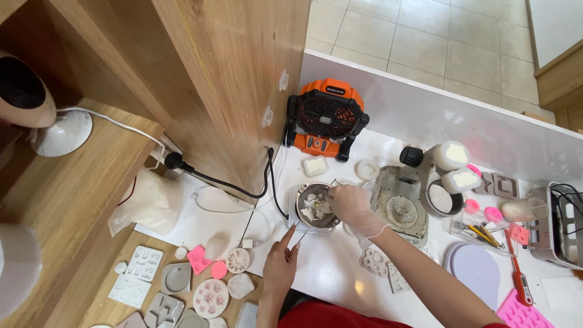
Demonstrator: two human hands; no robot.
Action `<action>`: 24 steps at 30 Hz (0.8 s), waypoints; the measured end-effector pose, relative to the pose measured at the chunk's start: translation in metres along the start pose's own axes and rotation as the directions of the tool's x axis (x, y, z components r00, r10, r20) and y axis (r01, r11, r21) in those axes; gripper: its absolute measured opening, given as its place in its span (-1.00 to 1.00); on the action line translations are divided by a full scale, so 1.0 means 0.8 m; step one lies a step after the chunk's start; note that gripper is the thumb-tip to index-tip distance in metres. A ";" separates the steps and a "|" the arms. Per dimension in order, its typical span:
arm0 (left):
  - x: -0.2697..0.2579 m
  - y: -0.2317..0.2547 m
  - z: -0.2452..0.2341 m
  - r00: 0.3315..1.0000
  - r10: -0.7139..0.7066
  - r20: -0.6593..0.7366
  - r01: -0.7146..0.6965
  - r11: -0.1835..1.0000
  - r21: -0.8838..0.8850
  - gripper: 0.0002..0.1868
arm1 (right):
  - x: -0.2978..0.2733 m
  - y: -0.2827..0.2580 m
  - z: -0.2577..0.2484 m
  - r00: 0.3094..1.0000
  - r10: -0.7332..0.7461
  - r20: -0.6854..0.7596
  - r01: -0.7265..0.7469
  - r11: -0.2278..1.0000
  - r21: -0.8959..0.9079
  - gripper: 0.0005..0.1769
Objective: Stirring and melting wax in a small metal pot on an electric heating element.
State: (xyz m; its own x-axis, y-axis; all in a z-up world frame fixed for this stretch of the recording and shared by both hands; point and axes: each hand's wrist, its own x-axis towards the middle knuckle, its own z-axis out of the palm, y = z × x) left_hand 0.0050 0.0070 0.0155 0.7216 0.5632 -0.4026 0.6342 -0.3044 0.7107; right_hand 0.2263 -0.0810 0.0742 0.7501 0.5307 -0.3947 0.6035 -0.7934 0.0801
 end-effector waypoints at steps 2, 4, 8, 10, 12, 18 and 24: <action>0.000 -0.004 0.004 0.999 0.024 -0.023 -0.025 1.000 -0.004 -0.43 | -0.007 0.006 0.001 0.997 -0.027 -0.073 0.024 0.999 -0.043 -0.65; 0.000 -0.007 0.006 0.998 0.053 -0.043 -0.053 0.999 -0.006 -0.43 | -0.006 0.010 0.009 0.988 -0.052 -0.147 0.040 0.996 -0.084 -0.65; -0.001 -0.006 0.009 0.998 0.045 -0.044 -0.045 0.999 -0.006 -0.43 | -0.002 0.014 0.035 0.890 -0.198 -0.410 0.080 0.955 -0.286 -0.75; -0.002 -0.006 0.009 0.998 0.035 -0.043 -0.035 0.999 0.000 -0.43 | -0.005 0.017 0.043 0.824 -0.233 -0.516 0.099 0.957 -0.274 -0.88; -0.002 -0.005 0.009 0.997 0.055 -0.059 -0.056 0.998 -0.023 -0.43 | -0.009 0.021 0.044 0.794 -0.462 -0.395 0.338 0.876 -0.344 -0.81; -0.003 -0.004 0.009 0.996 0.057 -0.063 -0.057 0.998 -0.007 -0.43 | -0.017 0.039 0.043 0.815 -0.514 -0.266 0.330 0.791 -0.515 -0.42; -0.003 -0.006 0.011 0.996 0.058 -0.067 -0.058 0.998 -0.002 -0.43 | -0.017 0.045 0.050 0.858 -0.462 -0.222 0.284 0.789 -0.544 -0.86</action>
State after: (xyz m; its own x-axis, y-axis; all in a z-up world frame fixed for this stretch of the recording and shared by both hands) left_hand 0.0027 0.0001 0.0078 0.7368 0.5946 -0.3218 0.5910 -0.3352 0.7337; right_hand 0.2268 -0.1284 0.0456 0.4249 0.8887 -0.1723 0.8369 -0.3131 0.4490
